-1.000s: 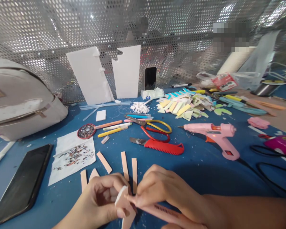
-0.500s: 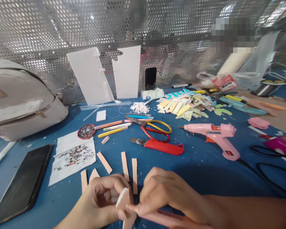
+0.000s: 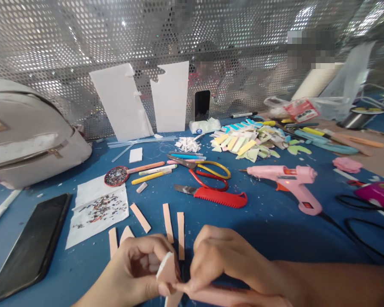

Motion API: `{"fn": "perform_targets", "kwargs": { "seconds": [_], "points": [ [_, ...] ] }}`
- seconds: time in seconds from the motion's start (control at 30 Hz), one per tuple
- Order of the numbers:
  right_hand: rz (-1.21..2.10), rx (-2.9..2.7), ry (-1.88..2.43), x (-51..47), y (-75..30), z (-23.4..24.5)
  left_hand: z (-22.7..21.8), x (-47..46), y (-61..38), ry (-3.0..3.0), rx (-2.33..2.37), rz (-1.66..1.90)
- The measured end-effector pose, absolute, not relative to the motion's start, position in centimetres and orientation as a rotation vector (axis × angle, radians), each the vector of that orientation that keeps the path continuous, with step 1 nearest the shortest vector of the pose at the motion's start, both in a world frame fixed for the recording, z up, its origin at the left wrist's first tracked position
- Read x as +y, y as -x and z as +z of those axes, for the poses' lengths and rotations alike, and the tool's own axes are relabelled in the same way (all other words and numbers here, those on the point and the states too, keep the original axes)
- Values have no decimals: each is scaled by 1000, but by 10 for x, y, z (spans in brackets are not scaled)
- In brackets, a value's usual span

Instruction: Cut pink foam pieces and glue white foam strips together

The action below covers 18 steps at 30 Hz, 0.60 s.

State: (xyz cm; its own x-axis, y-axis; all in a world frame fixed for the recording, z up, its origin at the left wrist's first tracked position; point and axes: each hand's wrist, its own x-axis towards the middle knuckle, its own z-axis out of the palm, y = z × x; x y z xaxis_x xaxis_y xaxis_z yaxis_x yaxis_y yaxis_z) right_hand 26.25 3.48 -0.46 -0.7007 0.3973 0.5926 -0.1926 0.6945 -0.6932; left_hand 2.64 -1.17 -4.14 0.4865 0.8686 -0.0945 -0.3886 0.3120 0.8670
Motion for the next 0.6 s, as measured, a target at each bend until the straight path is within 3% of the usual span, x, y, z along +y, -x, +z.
{"fn": "perform_targets", "kwargs": {
  "seconds": [0.6],
  "points": [
    [953,-2121,131,32,-263,-7,-42,-12,-27,-823,599,850]
  ]
}}
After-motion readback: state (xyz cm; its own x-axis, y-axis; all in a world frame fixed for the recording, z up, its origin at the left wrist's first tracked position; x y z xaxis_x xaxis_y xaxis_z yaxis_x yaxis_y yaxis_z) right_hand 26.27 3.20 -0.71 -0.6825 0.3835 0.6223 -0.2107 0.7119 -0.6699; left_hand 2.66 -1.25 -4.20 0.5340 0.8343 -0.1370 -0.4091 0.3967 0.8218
